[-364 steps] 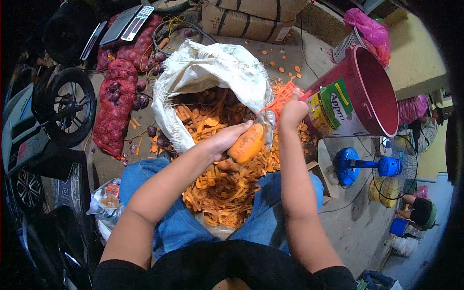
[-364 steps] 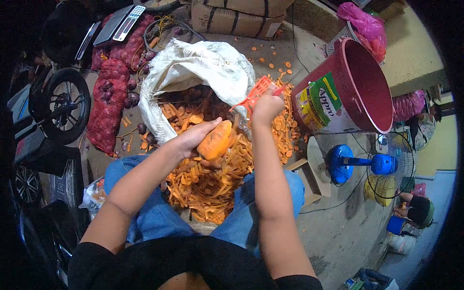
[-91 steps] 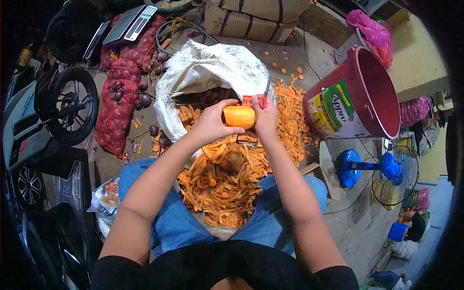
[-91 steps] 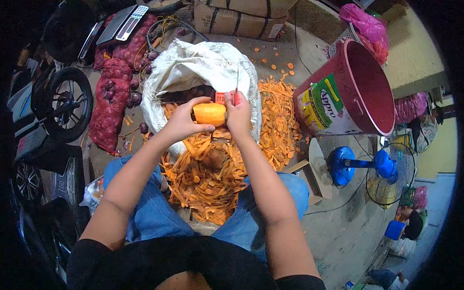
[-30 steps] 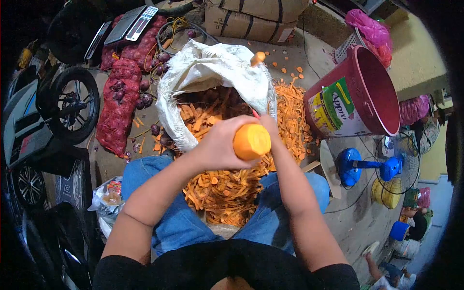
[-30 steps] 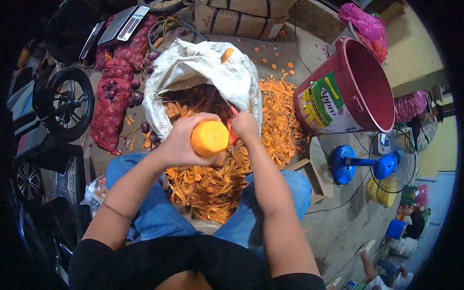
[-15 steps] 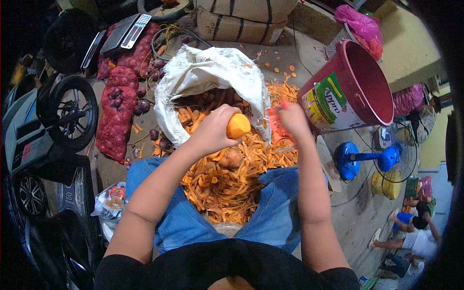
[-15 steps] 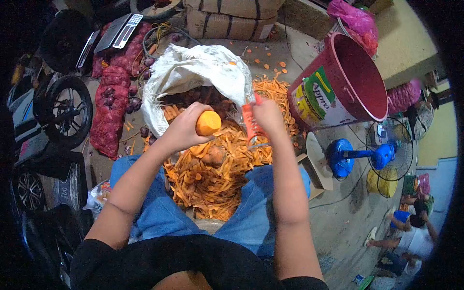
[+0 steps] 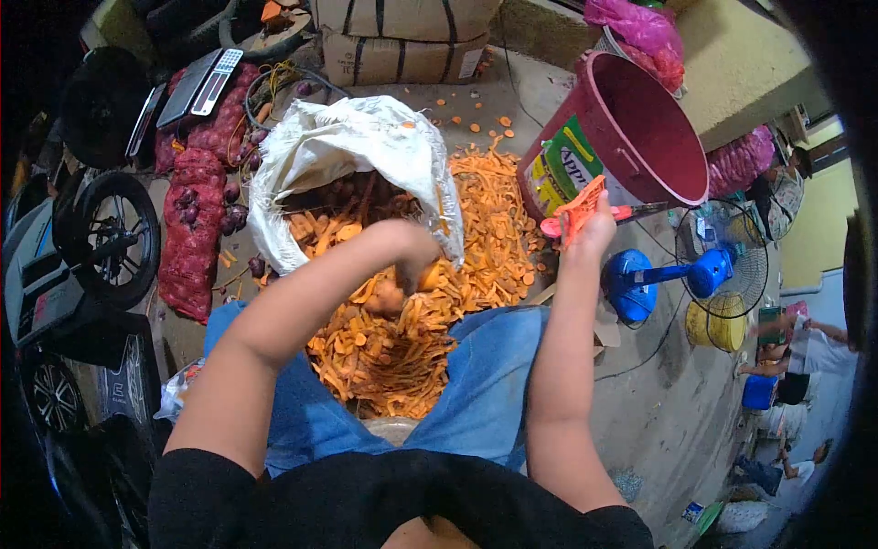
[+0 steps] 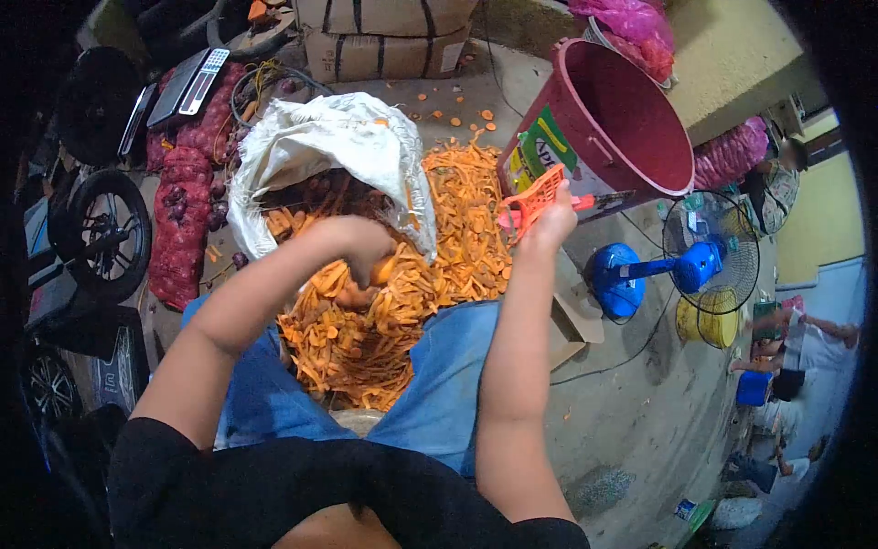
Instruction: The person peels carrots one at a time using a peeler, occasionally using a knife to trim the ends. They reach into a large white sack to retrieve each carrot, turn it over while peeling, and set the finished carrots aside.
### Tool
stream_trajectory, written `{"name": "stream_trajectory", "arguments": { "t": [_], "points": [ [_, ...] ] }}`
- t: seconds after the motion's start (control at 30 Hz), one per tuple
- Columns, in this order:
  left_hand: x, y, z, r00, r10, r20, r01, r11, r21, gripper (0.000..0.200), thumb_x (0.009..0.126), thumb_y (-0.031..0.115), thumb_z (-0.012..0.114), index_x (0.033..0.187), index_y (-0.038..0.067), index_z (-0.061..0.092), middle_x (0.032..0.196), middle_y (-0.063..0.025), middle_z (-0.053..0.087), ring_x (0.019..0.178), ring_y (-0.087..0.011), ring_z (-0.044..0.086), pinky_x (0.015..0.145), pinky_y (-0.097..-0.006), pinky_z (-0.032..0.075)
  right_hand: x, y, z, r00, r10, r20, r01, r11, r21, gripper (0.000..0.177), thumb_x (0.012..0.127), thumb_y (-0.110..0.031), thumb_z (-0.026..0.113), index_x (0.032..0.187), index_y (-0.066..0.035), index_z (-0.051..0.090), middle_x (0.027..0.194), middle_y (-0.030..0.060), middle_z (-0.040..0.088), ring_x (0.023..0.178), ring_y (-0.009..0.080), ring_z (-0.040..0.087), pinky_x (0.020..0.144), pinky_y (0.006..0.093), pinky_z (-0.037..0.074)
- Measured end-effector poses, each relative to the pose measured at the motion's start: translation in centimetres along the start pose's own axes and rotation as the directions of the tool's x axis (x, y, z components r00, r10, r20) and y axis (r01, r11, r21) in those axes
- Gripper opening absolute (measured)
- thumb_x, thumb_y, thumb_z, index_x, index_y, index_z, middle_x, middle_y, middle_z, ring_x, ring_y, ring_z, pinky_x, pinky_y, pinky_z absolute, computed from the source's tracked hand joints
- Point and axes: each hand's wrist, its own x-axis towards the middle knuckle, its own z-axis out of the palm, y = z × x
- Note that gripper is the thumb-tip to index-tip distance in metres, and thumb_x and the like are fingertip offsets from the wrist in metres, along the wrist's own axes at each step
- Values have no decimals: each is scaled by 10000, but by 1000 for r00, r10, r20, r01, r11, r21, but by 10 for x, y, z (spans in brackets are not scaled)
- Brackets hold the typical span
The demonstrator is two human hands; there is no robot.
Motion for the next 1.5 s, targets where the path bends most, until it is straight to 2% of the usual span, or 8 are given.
{"name": "stream_trajectory", "arguments": {
  "t": [0.27,0.63,0.8,0.97,1.03,1.07,1.3,1.5],
  "points": [
    [-6,49,-127,804,392,-448,-435,900,7,600,513,302,717,992,32,477,841,-160,566,794,-287,543,689,-345,418,13,13,6,984,-118,-136,143,970,196,250,843,-223,402,925,-2,485,860,94,542,723,223,540,646,357,447],
    [-13,51,-128,892,452,-30,-450,892,40,604,522,340,720,998,49,486,884,-126,558,824,-257,534,713,-339,411,21,-5,-19,966,53,-254,41,935,352,232,841,-298,389,932,-101,473,833,0,538,671,147,524,462,285,346],
    [6,50,-142,985,39,169,-93,941,326,668,502,341,723,1056,50,488,971,-144,543,898,-264,521,752,-349,405,23,-13,-25,952,5,-306,135,892,432,264,843,-267,390,956,-39,460,892,42,526,732,184,538,570,325,428],
    [5,76,-231,977,68,-201,31,891,452,657,502,292,713,1075,107,449,965,-94,551,896,-247,523,716,-362,429,25,-18,-29,899,-65,-433,273,857,437,304,845,-229,380,1002,27,426,963,104,501,830,222,531,703,361,452],
    [25,76,-250,371,328,-868,342,821,457,516,609,189,630,1078,156,416,929,-53,535,865,-214,538,726,-406,403,4,-31,-14,923,-30,-384,208,877,432,312,847,-233,370,1010,27,423,971,112,498,843,226,528,709,369,449],
    [21,81,-258,128,357,-925,359,853,379,479,636,149,590,1081,167,416,965,-40,521,888,-201,529,756,-409,378,-4,-33,-9,942,5,-337,144,897,418,319,849,-237,361,1018,28,419,980,120,496,856,229,524,714,377,446],
    [-10,21,-182,-77,289,-954,375,895,241,435,638,162,584,1049,138,446,1022,-37,490,957,-188,484,812,-383,352,27,-8,-22,966,-69,-249,163,909,383,335,858,-267,340,1019,10,438,987,98,510,861,228,524,735,367,439],
    [4,-121,34,113,-635,-765,243,764,-598,365,657,181,537,983,23,492,916,-153,522,922,-288,466,796,-368,375,-11,-4,25,993,-57,-105,79,973,217,252,852,-240,383,907,-14,481,868,69,539,770,191,533,664,342,445]
  ]
}}
